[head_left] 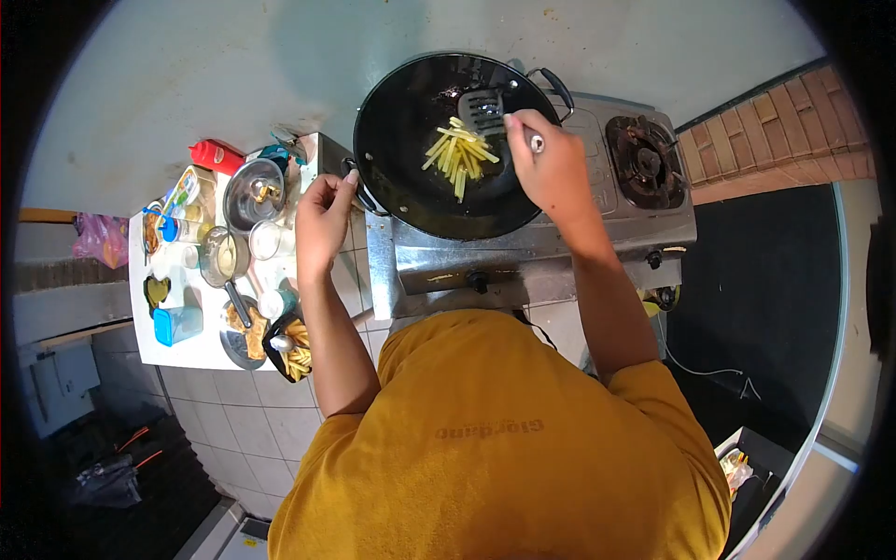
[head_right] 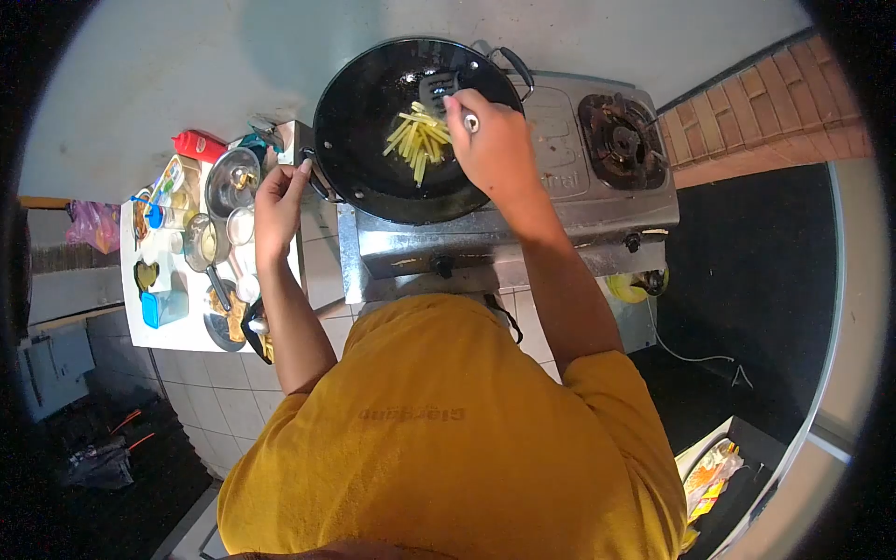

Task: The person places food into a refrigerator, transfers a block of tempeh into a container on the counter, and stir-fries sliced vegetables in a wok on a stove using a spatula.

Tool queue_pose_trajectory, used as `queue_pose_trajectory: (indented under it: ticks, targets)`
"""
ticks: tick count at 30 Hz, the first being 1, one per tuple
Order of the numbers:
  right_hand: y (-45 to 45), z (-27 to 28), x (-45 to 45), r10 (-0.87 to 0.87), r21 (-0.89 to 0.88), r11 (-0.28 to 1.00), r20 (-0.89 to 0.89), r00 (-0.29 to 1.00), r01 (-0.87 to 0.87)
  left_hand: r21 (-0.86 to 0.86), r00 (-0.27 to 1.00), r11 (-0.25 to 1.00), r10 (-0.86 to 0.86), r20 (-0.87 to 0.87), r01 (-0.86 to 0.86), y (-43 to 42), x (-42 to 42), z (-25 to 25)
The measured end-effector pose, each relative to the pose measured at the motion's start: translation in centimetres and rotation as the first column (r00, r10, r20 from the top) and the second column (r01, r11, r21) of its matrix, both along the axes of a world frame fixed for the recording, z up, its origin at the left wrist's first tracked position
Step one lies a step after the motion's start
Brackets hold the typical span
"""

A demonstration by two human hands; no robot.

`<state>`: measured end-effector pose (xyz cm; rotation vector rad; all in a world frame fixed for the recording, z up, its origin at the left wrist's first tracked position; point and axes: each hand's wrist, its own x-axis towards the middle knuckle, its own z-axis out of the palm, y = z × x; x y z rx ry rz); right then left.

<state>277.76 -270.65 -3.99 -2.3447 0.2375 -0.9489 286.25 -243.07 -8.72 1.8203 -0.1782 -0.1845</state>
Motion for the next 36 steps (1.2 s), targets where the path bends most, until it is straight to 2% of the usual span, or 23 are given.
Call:
queue_pose_trajectory:
  ticks: [2,4,7,10,13,15,16,18,22,25,28,31,33,36]
  targets:
    - [0.2,0.0,-0.2,0.091,0.058,0.995,-0.068,0.994,-0.087,0.012,1.0,1.0,0.006,-0.002,-0.006,-0.1,0.1,0.0]
    - [0.6,0.7,-0.6,0.124,0.108,0.987,-0.052,0.991,-0.118,0.013,1.0,1.0,0.001,-0.005,-0.001,0.1,0.1,-0.2]
    - [0.8,0.5,-0.7,0.127,0.084,0.989,-0.048,0.991,-0.123,-0.029,1.0,1.0,-0.009,0.004,0.009,0.0,0.0,-0.1]
    - [0.3,0.4,-0.6,0.078,0.002,0.997,-0.093,0.993,-0.078,0.012,1.0,1.0,-0.009,0.01,0.009,0.2,0.1,-0.3]
    - [0.7,1.0,-1.0,0.076,0.059,0.996,-0.075,0.994,-0.071,-0.026,1.0,1.0,-0.012,-0.003,0.012,0.2,0.2,-0.6]
    - [1.0,1.1,-1.2,0.16,0.198,0.97,-0.088,0.983,-0.141,-0.013,1.0,1.0,-0.011,-0.005,0.011,0.3,0.2,-0.4]
    - [1.0,0.8,-1.1,0.157,0.197,0.971,-0.086,0.984,-0.138,-0.005,1.0,1.0,-0.009,-0.006,0.009,0.2,0.2,-0.3]
    - [0.6,0.0,-0.9,0.085,0.071,0.994,-0.055,0.995,-0.081,-0.013,1.0,1.0,-0.021,-0.001,0.021,0.3,0.3,-0.6]
    - [0.4,0.0,-0.9,0.083,0.064,0.994,0.004,0.997,-0.083,-0.022,1.0,0.999,-0.024,0.006,0.024,0.2,0.2,-0.3]
    - [0.1,-0.1,-1.0,0.055,0.056,0.997,-0.055,0.997,-0.052,-0.018,1.0,1.0,-0.025,-0.011,0.025,0.3,0.3,-0.5]
    - [-0.2,-0.6,-0.8,-0.004,-0.012,1.0,0.017,1.0,0.005,-0.024,1.0,0.999,-0.02,-0.006,0.02,0.2,0.1,-0.3]
    - [-0.1,-0.4,-1.2,0.029,0.012,1.0,-0.032,0.999,-0.029,0.011,1.0,1.0,-0.015,-0.006,0.015,0.2,0.1,-0.2]
    - [0.3,0.5,-1.7,0.04,0.155,0.987,-0.051,0.998,-0.031,0.002,1.0,1.0,-0.017,0.0,0.017,0.3,0.2,-0.5]
    - [0.2,1.3,-2.0,0.079,0.188,0.98,-0.071,0.994,-0.064,-0.013,1.0,1.0,-0.017,0.016,0.018,0.2,0.2,-0.8]
